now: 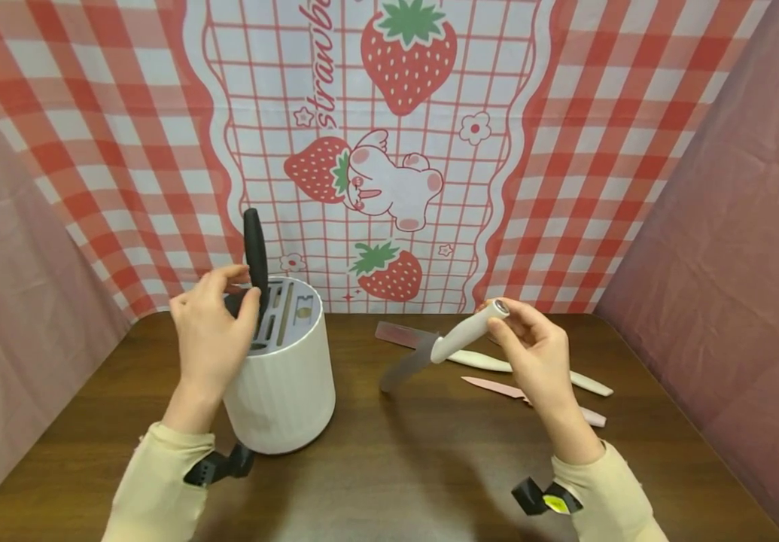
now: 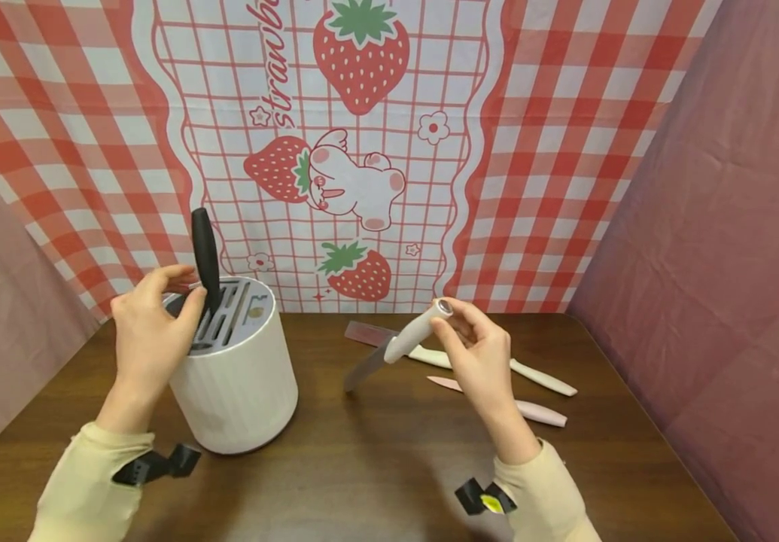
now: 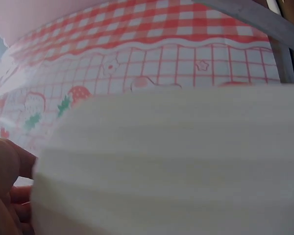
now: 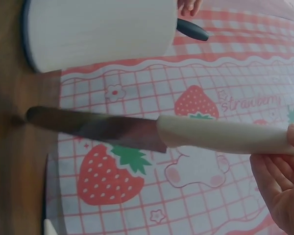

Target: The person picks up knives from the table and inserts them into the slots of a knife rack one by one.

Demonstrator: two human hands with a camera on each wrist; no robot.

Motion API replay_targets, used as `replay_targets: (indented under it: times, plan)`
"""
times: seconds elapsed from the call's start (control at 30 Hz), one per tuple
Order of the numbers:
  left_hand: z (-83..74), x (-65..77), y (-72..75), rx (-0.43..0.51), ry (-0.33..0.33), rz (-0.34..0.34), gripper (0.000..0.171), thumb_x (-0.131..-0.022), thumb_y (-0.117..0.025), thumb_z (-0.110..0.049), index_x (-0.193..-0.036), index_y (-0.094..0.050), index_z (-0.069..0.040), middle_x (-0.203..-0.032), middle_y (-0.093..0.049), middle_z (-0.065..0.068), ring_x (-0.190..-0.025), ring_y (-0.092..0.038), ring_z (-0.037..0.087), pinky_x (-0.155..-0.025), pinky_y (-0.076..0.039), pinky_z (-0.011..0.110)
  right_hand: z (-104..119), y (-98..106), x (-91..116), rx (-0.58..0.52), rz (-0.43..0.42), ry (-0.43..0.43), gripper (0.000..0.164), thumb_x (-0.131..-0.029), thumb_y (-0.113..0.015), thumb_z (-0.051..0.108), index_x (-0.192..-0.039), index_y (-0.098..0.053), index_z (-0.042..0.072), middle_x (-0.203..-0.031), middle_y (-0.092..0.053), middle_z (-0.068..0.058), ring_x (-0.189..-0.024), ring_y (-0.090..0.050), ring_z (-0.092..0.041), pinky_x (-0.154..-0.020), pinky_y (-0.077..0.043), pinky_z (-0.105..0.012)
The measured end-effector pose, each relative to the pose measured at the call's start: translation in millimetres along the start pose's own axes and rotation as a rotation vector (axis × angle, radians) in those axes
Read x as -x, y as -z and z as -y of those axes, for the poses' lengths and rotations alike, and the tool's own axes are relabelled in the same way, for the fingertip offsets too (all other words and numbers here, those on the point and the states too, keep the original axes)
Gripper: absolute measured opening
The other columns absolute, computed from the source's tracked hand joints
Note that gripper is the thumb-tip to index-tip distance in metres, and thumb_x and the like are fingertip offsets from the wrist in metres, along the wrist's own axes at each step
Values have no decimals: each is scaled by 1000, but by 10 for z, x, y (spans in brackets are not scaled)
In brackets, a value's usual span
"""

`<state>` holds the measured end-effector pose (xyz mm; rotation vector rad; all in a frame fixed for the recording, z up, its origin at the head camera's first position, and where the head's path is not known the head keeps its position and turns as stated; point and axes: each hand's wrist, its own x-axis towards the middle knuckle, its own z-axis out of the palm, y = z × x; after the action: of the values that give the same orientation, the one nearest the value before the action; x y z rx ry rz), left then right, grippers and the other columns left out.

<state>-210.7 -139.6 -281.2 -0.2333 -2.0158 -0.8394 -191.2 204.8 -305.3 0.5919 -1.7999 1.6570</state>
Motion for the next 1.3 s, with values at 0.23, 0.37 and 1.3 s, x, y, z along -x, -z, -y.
replay_targets:
  times: [0.23, 0.37, 1.3]
  plan:
    - [-159, 38, 1, 15, -49, 18, 22, -79, -65, -8, -100, -63, 0, -94, -64, 14, -85, -56, 27, -80, -26, 46, 82, -54, -33, -33, 33, 34, 25, -82, -56, -10, -106, -55, -18, -98, -68, 6, -86, -64, -4, -71, -50, -15]
    - [-239, 51, 10, 35, -77, 22, 21, -80, -66, -8, -99, -64, 0, -90, -63, 14, -84, -56, 26, -81, -27, 45, 128, -88, -57, 6, 28, 60, 25, -82, -57, -8, -107, -57, -13, -98, -68, 5, -83, -64, -4, -68, -50, -14]
    - [-547, 294, -148, 199, -215, 187, 19, -78, -69, -11, -96, -66, -8, -92, -65, 3, -88, -58, 17, -81, -30, 38, 291, -356, -165, -144, 86, 80, 20, -85, -56, -3, -103, -58, -12, -93, -68, 0, -81, -66, -12, -71, -51, -21]
